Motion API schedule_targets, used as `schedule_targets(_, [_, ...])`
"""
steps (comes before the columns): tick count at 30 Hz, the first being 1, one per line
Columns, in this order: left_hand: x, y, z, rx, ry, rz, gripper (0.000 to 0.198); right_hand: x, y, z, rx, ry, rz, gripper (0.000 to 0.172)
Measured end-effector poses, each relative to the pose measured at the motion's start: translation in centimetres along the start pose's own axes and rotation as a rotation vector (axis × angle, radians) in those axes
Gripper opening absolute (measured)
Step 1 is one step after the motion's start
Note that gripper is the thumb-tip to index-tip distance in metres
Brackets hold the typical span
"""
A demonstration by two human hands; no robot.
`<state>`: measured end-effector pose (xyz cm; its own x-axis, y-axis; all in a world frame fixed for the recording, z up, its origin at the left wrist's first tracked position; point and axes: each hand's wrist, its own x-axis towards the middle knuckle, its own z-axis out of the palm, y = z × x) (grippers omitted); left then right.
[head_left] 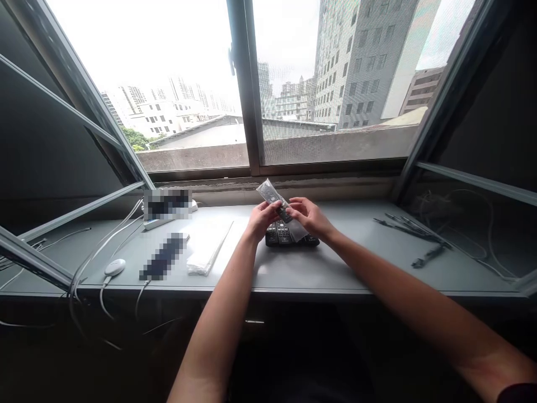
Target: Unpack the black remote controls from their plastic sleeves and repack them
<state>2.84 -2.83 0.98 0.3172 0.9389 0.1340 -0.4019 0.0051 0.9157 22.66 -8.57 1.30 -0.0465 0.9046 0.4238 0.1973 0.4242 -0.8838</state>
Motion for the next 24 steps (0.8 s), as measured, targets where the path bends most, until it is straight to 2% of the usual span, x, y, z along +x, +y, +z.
schedule_targets(3, [-0.3, 0.5, 0.4, -0.033, 0.042, 0.071, 0.045, 0.1, 0.1, -0.1, 0.065, -0.093, 0.118, 0.063])
schedule_targets(6, [-0.3, 0.7, 0.5, -0.048, 0.093, 0.096, 0.040, -0.1, -0.4, -0.1, 0.120, -0.198, 0.143, 0.057])
schedule_targets(9, [0.1, 0.6, 0.2, -0.063, 0.169, 0.077, 0.033, -0.4, -1.0, 0.0, 0.145, -0.225, 0.150, 0.050])
schedule_targets(14, [1.0, 0.3, -0.7, -0.130, 0.342, 0.085, 0.029, -0.6, -1.0, 0.0, 0.095, -0.254, 0.157, 0.045])
schedule_targets(18, [1.4, 0.6, -1.6, -0.158, 0.518, 0.060, 0.021, -0.7, -1.2, 0.0, 0.022, -0.312, 0.125, 0.048])
schedule_targets(21, [1.5, 0.7, -2.8, -0.044, 0.657, -0.048, 0.014, -0.7, -1.3, 0.0, 0.010, -0.317, 0.124, 0.051])
schedule_targets(24, [1.2, 0.7, -4.1, 0.233, 0.726, -0.088, 0.013, -0.6, -1.2, 0.0, 0.018, -0.279, 0.139, 0.054])
